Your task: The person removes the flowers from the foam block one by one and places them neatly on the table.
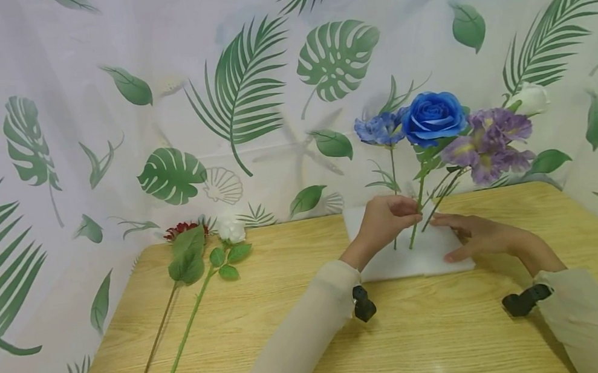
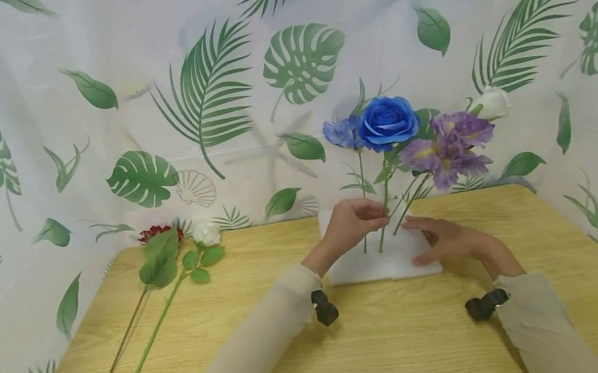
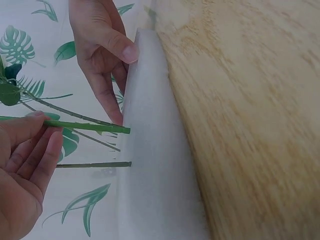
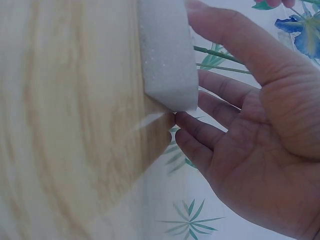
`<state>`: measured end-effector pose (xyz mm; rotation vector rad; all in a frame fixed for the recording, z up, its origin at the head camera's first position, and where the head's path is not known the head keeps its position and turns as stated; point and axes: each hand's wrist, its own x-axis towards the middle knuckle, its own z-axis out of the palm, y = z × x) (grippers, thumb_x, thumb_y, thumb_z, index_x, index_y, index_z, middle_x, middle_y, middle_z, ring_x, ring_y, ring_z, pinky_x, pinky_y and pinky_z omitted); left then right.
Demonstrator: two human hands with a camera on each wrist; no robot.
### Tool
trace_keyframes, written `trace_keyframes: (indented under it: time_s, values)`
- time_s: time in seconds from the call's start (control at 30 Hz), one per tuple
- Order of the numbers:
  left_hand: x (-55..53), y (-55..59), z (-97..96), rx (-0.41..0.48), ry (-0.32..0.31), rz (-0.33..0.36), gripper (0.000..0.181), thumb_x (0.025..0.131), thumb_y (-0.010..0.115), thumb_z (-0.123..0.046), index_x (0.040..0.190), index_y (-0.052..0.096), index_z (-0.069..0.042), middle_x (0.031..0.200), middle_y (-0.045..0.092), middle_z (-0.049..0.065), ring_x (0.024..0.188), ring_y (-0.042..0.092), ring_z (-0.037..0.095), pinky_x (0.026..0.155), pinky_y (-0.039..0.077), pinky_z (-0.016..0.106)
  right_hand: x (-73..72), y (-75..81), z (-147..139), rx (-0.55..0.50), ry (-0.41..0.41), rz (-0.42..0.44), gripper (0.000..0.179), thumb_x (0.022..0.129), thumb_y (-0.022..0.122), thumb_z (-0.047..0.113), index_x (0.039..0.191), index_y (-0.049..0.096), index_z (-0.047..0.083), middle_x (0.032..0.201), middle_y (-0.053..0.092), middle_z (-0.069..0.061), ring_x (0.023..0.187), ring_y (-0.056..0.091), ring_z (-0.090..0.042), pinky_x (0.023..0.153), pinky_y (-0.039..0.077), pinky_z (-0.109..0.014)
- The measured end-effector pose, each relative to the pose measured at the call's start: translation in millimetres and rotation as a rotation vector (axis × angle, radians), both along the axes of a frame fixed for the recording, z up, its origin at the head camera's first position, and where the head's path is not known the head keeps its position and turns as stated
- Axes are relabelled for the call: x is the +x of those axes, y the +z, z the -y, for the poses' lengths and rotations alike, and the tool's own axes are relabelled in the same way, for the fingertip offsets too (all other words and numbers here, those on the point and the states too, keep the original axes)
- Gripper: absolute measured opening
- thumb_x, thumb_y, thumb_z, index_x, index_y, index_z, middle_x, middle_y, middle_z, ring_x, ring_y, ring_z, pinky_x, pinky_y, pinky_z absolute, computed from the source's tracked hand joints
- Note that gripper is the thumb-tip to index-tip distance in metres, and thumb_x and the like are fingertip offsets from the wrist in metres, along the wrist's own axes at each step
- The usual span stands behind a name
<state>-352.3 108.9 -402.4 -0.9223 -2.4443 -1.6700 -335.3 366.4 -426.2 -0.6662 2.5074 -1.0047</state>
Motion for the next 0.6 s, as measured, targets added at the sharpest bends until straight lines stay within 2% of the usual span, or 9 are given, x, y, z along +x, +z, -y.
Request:
trace_keyframes:
  time_s: [0.27,0.6]
  values:
    - [-0.5,-1.9,2.1,0.025,0.0,-0.013,0.018,0.088,0.079,-0.005,0.105,0.077,0.0,0.099,0.079,0.014,0.085,0.077,0.013,0.069,0.057,0.011,-0.1,1.4,1.3,0.007,-0.015,0.038,0.09,0.089,0.08,0.026,0.158,0.03,-0.003,0.165,0.013,-0.034,0.146,0.015,-0.063,0.113,0.025,-0.076]
    - [-2.7,-5.5,3.6,0.064,0.03,0.004,0.017,0.086,0.08,-0.002,0.103,0.077,0.002,0.095,0.079,0.015,0.08,0.077,0.015,0.066,0.058,0.013,-1.0,1.2,1.3,0.012,-0.021,0.029,0.09,0.088,0.08,0.027,0.157,0.031,-0.003,0.165,0.014,-0.034,0.146,0.015,-0.062,0.112,0.027,-0.076]
